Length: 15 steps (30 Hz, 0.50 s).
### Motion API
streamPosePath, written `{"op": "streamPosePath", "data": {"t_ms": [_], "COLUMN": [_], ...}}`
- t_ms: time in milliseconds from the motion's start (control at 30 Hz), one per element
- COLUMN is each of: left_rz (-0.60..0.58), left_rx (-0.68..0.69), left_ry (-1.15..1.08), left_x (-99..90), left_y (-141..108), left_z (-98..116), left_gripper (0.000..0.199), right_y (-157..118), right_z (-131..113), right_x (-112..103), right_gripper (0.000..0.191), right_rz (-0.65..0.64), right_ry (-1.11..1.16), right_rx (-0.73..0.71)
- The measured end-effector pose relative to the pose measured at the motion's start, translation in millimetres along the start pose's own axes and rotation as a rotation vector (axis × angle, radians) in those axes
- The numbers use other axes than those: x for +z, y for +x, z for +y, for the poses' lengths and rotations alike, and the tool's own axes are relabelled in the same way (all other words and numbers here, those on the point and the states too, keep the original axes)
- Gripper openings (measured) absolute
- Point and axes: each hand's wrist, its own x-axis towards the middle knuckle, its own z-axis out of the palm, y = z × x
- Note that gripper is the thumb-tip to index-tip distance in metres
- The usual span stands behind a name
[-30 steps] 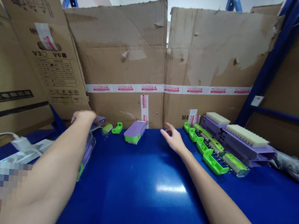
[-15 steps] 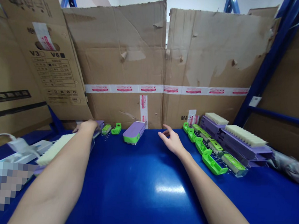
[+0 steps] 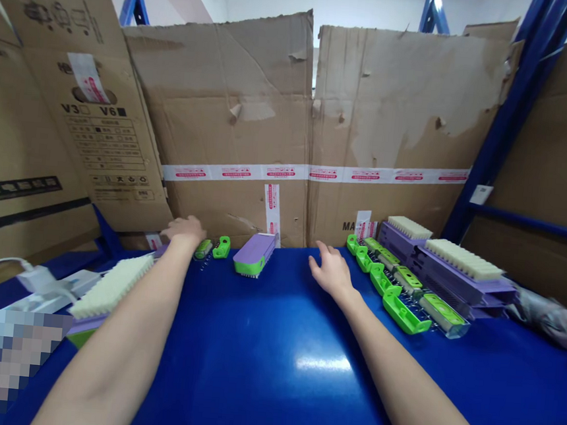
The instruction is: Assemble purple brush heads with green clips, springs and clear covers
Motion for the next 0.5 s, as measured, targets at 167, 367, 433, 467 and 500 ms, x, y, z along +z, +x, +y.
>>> {"op": "streamPosePath", "data": {"t_ms": [167, 367, 433, 467, 500], "left_rz": [-0.068, -0.075, -0.035, -0.026, -0.025], "left_rx": [0.194, 0.507, 0.583, 0.633, 0.685], "left_ry": [-0.082, 0.065, 0.04, 0.018, -0.01], "left_x": [-21.0, 1.2, 8.6, 11.8, 14.9], "left_y": [-31.1, -86.2, -95.2, -97.7, -99.4], "left_z": [72.2, 132.9, 134.5, 132.0, 127.7], "left_gripper": [0.074, 0.06, 0.049, 0.044, 0.041], "right_y": [-3.6, -4.1, -1.6, 0.3, 2.4], "right_z": [4.7, 10.8, 12.8, 14.0, 15.2], "right_x": [-4.2, -2.5, -1.5, -0.6, 0.5], "right_gripper": [0.039, 0.033, 0.032, 0.031, 0.03], "right_rz": [-0.156, -0.232, -0.179, -0.141, -0.102], "right_ry": [-0.255, -0.333, -0.301, -0.249, -0.16], "right_rx": [0.085, 0.09, 0.096, 0.098, 0.1]}}
